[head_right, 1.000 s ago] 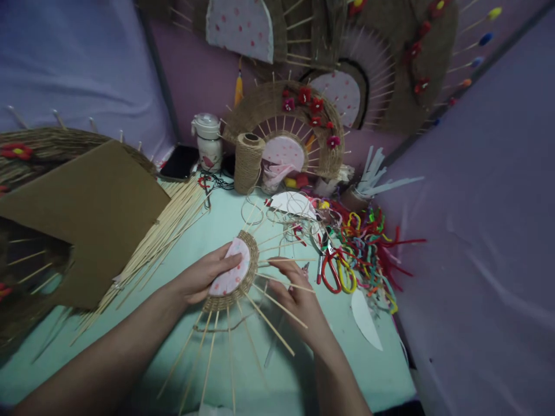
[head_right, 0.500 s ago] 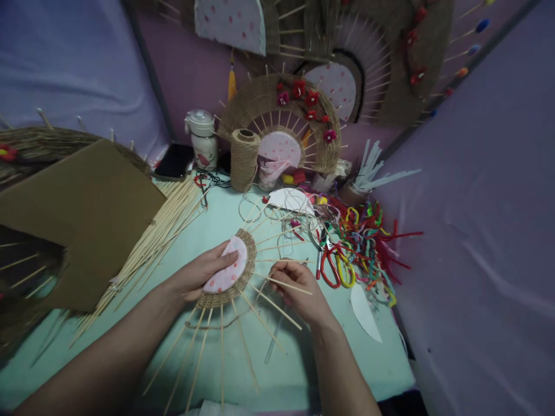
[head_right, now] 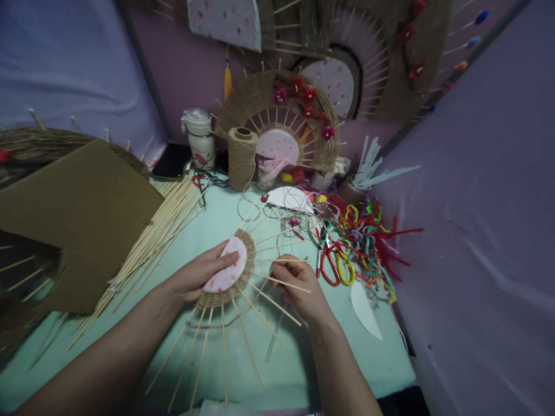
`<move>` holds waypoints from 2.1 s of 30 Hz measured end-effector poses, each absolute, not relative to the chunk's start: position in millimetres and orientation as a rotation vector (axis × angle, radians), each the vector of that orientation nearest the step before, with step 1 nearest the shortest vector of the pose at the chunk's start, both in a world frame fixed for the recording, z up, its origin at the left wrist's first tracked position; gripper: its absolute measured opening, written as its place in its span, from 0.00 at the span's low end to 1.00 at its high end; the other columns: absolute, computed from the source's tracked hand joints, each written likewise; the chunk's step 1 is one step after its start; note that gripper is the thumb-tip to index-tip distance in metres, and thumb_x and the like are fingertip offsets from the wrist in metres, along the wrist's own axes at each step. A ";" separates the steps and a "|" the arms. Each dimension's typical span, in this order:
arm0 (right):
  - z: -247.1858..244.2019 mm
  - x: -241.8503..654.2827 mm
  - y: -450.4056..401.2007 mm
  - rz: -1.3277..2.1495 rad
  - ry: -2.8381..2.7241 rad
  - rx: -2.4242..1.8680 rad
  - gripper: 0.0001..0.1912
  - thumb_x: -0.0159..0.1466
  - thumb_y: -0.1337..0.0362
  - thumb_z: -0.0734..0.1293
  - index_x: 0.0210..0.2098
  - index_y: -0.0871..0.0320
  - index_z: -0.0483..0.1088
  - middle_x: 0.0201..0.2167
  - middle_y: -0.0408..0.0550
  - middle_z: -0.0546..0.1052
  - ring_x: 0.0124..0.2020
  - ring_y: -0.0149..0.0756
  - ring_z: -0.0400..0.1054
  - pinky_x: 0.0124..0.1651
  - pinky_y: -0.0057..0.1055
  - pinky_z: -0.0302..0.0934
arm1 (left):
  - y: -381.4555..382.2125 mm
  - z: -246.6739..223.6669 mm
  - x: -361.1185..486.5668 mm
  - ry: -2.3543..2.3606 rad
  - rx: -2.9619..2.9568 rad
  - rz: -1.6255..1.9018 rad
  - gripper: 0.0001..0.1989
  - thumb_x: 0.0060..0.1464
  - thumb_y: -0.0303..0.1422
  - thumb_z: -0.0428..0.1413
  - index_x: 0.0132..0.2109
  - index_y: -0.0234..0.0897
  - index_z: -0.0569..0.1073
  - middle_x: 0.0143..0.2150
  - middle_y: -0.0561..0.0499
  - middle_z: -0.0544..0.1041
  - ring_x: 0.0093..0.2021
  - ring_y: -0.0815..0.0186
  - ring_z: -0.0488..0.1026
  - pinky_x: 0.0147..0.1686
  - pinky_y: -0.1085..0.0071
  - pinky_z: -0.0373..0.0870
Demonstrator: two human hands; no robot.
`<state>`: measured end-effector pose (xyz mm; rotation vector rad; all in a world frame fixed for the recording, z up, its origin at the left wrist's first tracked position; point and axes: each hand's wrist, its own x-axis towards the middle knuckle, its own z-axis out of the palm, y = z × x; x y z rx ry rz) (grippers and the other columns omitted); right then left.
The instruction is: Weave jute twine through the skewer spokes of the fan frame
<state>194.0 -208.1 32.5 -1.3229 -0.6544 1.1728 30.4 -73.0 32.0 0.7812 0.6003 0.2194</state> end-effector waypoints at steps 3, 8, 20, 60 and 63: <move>33.5 194.4 -208.0 1.176 -0.650 -1.352 0.11 0.57 0.58 0.69 0.27 0.58 0.68 0.18 0.38 0.65 0.17 0.22 0.51 0.17 0.21 0.44 | -72.9 32.2 30.4 0.610 0.796 0.213 0.20 0.46 0.37 0.63 0.45 0.36 0.68 0.31 0.54 0.74 0.26 0.74 0.71 0.27 0.79 0.67; 34.0 197.0 -208.3 1.174 -0.598 -1.381 0.10 0.56 0.58 0.70 0.28 0.58 0.69 0.19 0.39 0.67 0.17 0.23 0.54 0.18 0.22 0.47 | -72.4 28.2 30.4 0.606 0.808 0.209 0.21 0.45 0.36 0.63 0.46 0.36 0.69 0.32 0.54 0.74 0.26 0.74 0.71 0.26 0.79 0.66; 54.1 225.9 -215.2 0.999 -0.542 -1.266 0.15 0.49 0.63 0.74 0.34 0.55 0.68 0.25 0.40 0.71 0.24 0.27 0.63 0.28 0.25 0.59 | -67.1 34.3 28.9 0.678 0.736 0.240 0.18 0.46 0.34 0.62 0.44 0.35 0.69 0.30 0.53 0.75 0.25 0.74 0.71 0.25 0.79 0.67; 26.6 204.8 -195.1 0.662 -0.800 -1.757 0.10 0.56 0.56 0.68 0.29 0.57 0.71 0.26 0.44 0.71 0.27 0.33 0.62 0.29 0.28 0.56 | -71.4 32.5 28.8 0.576 0.745 0.223 0.20 0.42 0.33 0.65 0.44 0.35 0.69 0.28 0.53 0.75 0.22 0.73 0.71 0.21 0.79 0.65; 28.5 207.5 -201.7 0.664 -0.753 -1.775 0.11 0.56 0.55 0.68 0.29 0.57 0.70 0.24 0.43 0.69 0.24 0.31 0.59 0.25 0.27 0.54 | -70.5 32.1 28.1 0.594 0.701 0.243 0.19 0.42 0.32 0.65 0.42 0.35 0.69 0.27 0.53 0.75 0.23 0.72 0.72 0.22 0.78 0.66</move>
